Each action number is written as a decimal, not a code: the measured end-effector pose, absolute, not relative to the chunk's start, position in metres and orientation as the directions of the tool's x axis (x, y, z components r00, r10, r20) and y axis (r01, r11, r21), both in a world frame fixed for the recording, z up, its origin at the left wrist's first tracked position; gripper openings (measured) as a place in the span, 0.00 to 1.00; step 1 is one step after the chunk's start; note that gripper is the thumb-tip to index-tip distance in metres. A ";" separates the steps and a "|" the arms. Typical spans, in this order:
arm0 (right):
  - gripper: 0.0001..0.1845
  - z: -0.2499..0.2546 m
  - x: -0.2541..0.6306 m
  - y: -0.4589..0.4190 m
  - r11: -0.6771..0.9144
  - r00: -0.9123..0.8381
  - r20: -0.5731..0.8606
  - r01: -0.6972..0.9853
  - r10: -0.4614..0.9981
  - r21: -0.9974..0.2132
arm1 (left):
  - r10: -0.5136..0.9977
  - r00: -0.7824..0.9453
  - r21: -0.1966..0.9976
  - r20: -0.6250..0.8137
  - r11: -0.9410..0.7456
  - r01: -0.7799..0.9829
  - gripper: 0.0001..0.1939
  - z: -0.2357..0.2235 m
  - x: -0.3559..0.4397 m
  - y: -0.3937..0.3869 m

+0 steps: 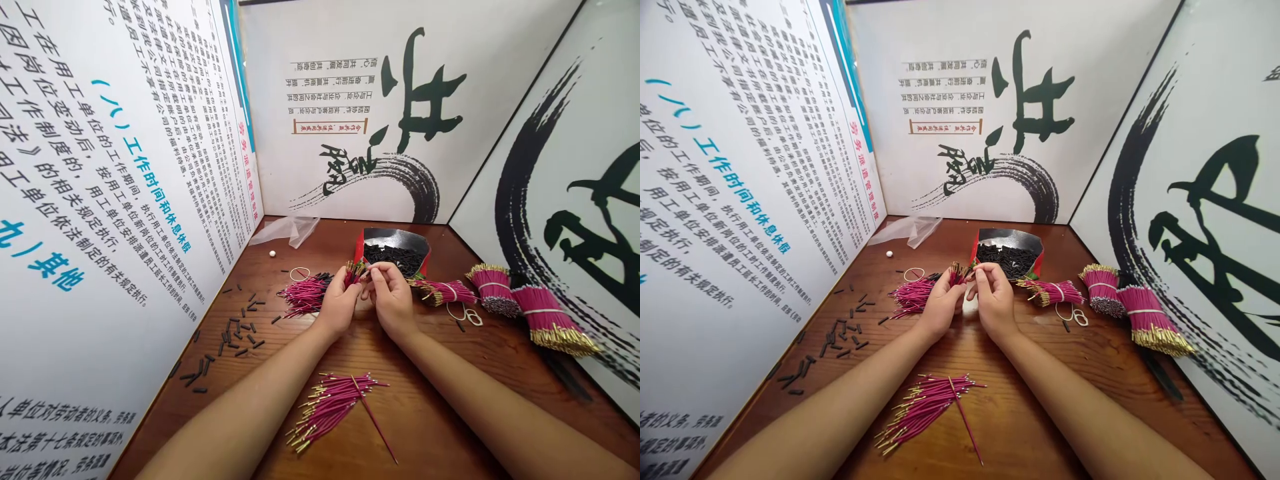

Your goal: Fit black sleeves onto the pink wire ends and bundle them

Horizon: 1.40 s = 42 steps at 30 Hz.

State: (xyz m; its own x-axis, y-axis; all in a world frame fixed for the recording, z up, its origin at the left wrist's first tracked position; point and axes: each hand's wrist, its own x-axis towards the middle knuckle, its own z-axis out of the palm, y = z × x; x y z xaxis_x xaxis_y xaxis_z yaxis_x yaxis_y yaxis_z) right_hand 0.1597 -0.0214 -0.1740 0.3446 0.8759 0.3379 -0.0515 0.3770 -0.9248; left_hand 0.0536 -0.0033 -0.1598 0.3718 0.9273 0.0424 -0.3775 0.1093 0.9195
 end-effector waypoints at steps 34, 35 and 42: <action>0.18 -0.174 0.157 -0.020 0.350 0.326 0.317 -0.044 0.891 -0.936 | 0.929 0.369 0.925 0.025 0.119 -0.361 0.08 -0.162 0.053 -0.002; 0.17 -0.174 0.157 -0.020 0.350 0.327 0.318 -0.041 0.890 -0.936 | 0.929 0.368 0.926 0.026 0.117 -0.359 0.08 -0.162 0.053 -0.001; 0.15 -0.176 0.157 -0.020 0.364 0.318 0.334 -0.037 0.887 -0.931 | 0.930 0.367 0.925 0.008 0.132 -0.356 0.09 -0.164 0.054 -0.001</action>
State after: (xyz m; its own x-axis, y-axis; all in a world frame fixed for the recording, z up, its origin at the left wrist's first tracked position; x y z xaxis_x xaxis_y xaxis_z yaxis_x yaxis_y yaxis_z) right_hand 0.1567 -0.0198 -0.1759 0.3181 0.8873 0.3339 -0.0372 0.3636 -0.9308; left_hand 0.0539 -0.0009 -0.1642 0.3672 0.9301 0.0084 -0.3562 0.1323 0.9250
